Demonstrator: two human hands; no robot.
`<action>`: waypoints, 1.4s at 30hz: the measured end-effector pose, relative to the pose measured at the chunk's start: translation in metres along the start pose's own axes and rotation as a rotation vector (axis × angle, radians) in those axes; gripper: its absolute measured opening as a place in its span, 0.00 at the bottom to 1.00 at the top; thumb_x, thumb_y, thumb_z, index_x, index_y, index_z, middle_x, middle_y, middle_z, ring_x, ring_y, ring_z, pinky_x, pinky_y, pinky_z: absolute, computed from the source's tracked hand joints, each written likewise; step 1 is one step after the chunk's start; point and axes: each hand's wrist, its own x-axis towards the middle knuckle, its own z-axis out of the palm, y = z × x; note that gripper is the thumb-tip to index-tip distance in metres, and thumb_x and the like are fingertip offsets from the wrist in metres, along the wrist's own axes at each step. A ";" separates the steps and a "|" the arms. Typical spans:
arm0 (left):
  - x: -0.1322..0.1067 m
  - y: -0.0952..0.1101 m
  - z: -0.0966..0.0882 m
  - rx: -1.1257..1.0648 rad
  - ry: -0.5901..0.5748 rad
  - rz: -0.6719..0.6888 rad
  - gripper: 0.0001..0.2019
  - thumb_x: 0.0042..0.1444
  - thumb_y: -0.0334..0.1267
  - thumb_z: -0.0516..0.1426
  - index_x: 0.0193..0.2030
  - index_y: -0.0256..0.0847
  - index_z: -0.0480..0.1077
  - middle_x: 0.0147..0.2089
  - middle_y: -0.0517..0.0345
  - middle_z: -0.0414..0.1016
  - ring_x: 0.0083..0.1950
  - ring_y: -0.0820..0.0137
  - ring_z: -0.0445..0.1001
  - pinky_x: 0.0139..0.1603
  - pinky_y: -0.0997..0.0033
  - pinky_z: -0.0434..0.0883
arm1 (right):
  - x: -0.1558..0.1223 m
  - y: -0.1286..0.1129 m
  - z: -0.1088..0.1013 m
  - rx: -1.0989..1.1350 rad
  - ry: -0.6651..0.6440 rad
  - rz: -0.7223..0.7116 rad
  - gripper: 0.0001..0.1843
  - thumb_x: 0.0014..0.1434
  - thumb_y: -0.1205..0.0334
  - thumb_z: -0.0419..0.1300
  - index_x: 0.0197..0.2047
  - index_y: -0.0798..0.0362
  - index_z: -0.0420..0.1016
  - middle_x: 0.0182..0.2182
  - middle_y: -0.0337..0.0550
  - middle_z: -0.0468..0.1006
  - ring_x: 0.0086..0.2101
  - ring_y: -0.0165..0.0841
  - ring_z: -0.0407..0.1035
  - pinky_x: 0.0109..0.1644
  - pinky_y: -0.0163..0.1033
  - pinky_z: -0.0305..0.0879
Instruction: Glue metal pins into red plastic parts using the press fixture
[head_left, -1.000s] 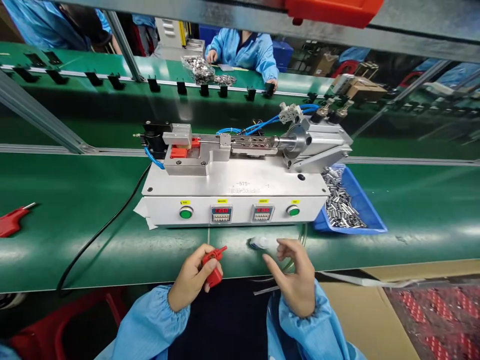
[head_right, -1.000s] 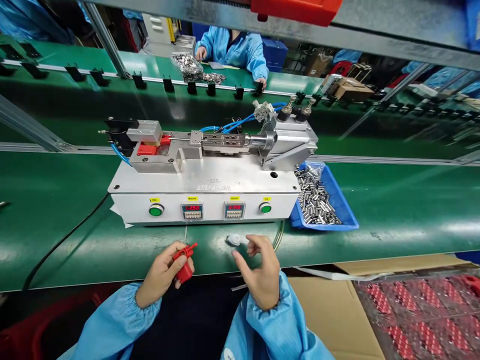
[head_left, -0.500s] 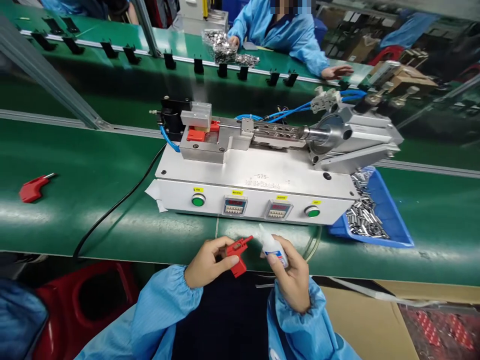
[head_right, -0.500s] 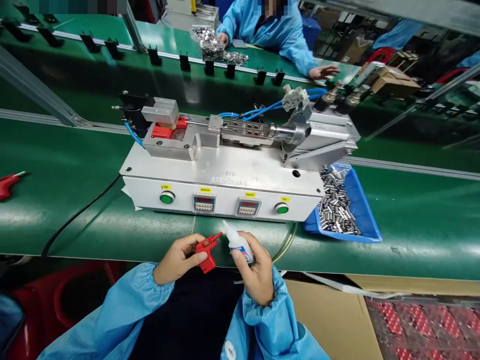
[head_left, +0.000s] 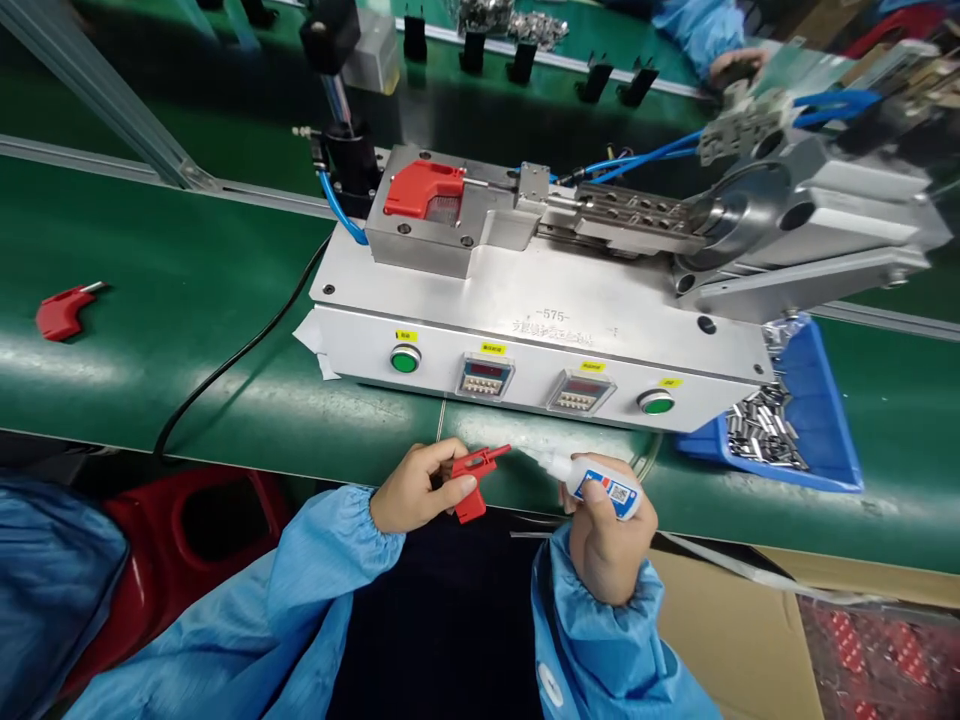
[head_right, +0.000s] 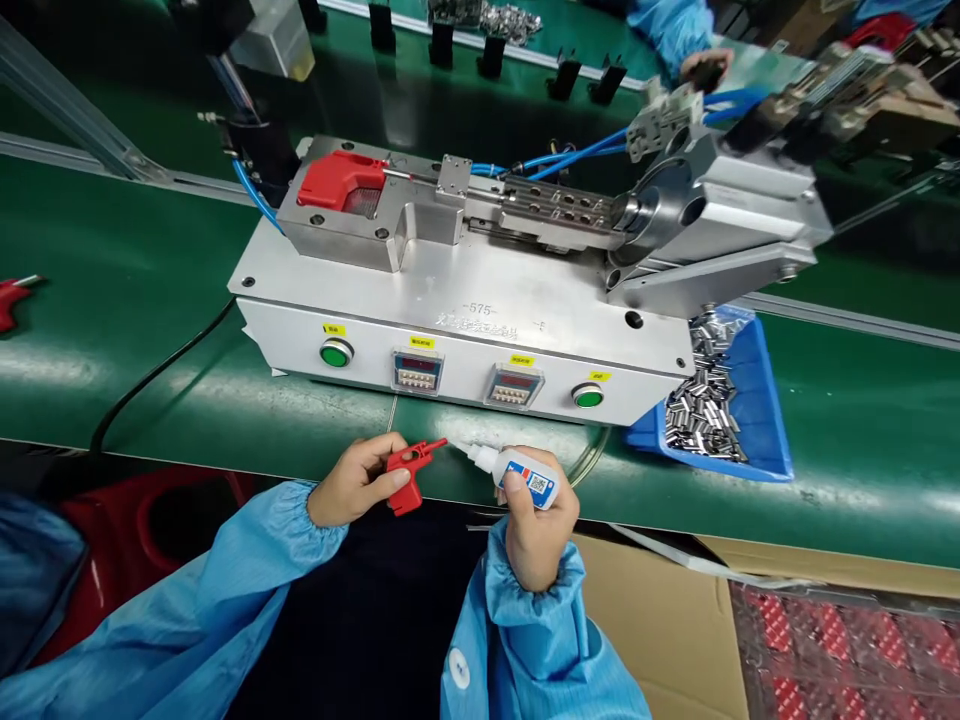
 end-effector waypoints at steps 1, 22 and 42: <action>0.000 0.000 -0.001 0.011 0.005 0.009 0.20 0.66 0.56 0.61 0.34 0.40 0.68 0.22 0.66 0.65 0.22 0.75 0.62 0.25 0.75 0.61 | -0.002 0.001 0.001 -0.034 0.005 -0.022 0.18 0.64 0.45 0.67 0.39 0.53 0.78 0.22 0.36 0.69 0.20 0.29 0.60 0.24 0.36 0.59; 0.000 0.002 -0.001 0.041 0.018 0.038 0.17 0.67 0.52 0.60 0.35 0.40 0.69 0.23 0.67 0.64 0.22 0.75 0.61 0.26 0.75 0.61 | -0.002 -0.007 0.006 -0.220 0.011 -0.180 0.13 0.66 0.51 0.68 0.39 0.53 0.81 0.24 0.38 0.73 0.21 0.29 0.63 0.25 0.36 0.62; 0.000 0.000 -0.001 0.043 0.011 0.035 0.15 0.67 0.49 0.60 0.35 0.41 0.68 0.23 0.68 0.62 0.22 0.76 0.59 0.25 0.75 0.58 | 0.001 -0.008 0.004 -0.131 0.010 -0.125 0.13 0.63 0.51 0.69 0.39 0.52 0.81 0.23 0.37 0.75 0.21 0.30 0.66 0.25 0.36 0.62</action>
